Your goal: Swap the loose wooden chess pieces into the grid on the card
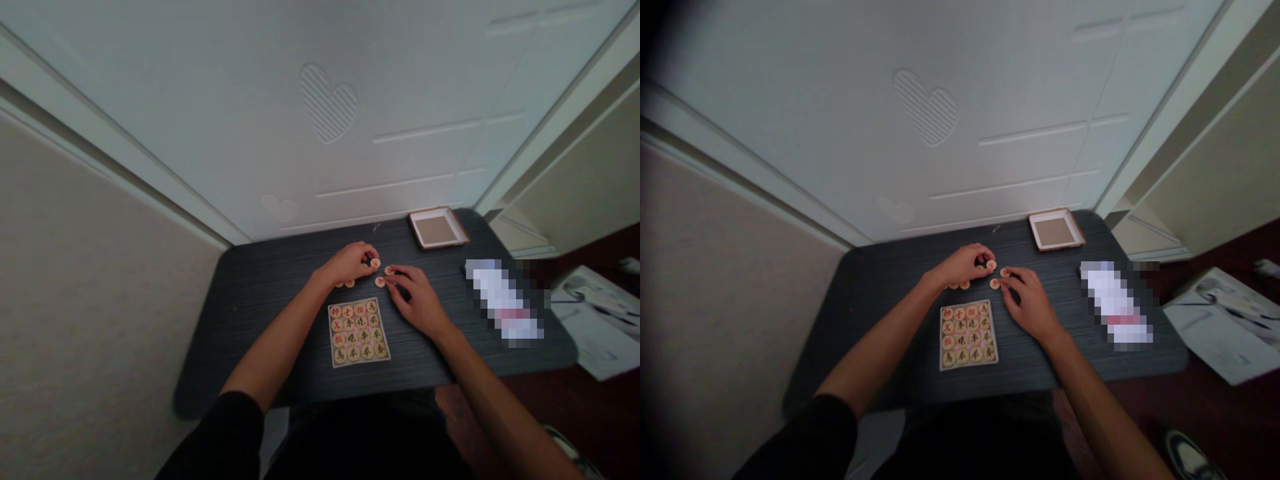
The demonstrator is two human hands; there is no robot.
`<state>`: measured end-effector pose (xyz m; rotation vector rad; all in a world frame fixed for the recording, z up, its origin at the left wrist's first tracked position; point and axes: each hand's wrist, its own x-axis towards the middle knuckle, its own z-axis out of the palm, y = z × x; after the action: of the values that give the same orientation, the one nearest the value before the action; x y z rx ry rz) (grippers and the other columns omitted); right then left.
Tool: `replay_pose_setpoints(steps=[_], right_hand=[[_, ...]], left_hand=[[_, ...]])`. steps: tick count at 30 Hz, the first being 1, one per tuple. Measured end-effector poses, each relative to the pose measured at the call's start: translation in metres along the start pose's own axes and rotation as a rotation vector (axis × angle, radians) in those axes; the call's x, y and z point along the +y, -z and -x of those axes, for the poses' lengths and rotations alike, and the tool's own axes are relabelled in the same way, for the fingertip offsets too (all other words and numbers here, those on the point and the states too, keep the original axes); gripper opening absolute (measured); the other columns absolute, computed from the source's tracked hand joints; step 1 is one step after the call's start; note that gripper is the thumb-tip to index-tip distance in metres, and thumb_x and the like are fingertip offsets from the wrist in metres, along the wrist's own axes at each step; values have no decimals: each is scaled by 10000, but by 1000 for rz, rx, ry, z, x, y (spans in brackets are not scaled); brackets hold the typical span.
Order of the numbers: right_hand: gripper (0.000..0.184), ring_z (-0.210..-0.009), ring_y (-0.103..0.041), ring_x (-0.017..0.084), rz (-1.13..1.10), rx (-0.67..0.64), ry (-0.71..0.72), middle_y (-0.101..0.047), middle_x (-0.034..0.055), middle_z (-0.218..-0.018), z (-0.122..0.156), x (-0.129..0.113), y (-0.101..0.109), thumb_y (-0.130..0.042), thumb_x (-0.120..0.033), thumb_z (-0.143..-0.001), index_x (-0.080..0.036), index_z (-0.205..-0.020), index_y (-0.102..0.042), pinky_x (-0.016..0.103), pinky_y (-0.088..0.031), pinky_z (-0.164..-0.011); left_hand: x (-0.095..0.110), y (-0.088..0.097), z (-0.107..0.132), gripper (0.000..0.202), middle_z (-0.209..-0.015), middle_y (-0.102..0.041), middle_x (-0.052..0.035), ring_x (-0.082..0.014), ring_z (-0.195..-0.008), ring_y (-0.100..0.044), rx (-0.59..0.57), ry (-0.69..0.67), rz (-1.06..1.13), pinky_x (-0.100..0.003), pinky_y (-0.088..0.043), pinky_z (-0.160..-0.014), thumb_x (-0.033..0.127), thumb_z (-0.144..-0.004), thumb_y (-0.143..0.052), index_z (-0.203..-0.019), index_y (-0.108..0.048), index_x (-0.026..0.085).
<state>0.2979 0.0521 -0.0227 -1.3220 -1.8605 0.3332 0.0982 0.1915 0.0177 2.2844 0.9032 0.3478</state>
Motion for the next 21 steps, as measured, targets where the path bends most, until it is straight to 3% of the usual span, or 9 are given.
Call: replay_pose_setpoints(steps=[7, 13, 16, 21], right_hand=[[221, -1196, -619, 269, -21, 61, -42, -690, 94, -1251, 0, 3, 0, -584, -299, -993, -265, -1160, -726, 506, -502, -1077], [201, -1162, -635, 270, -35, 110, -89, -701, 96, -1222, -2, 3, 3, -591, -297, -985, -259, -1125, -729, 500, -517, -1050], [185, -1143, -647, 271, -39, 117, -114, -714, 95, -1195, -2, 4, 3, -591, -296, -981, -256, -1091, -735, 498, -522, -1037], [186, -1132, -659, 275, -54, 124, -135, -727, 95, -1166, -2, 5, 4, -588, -310, -980, -259, -1071, -741, 505, -521, -1040]], left_hand=[[7, -5, -1, 190, -851, -720, -14, -157, -778, -685, -16, 5, 74, -277, -552, -736, 313, -907, -679, -1050, -719, 195], [19, 3, 6, 209, -906, -731, -33, -146, -799, -686, 72, 37, 151, -291, -572, -770, 336, -968, -603, -1095, -682, 190], [31, 10, 24, 229, -932, -732, -50, -149, -803, -696, 221, 76, 269, -301, -583, -774, 363, -970, -613, -1102, -661, 183], [51, 18, 78, 290, -961, -736, -65, -170, -834, -728, 296, 124, 485, -309, -610, -744, 434, -960, -640, -1110, -632, 186]])
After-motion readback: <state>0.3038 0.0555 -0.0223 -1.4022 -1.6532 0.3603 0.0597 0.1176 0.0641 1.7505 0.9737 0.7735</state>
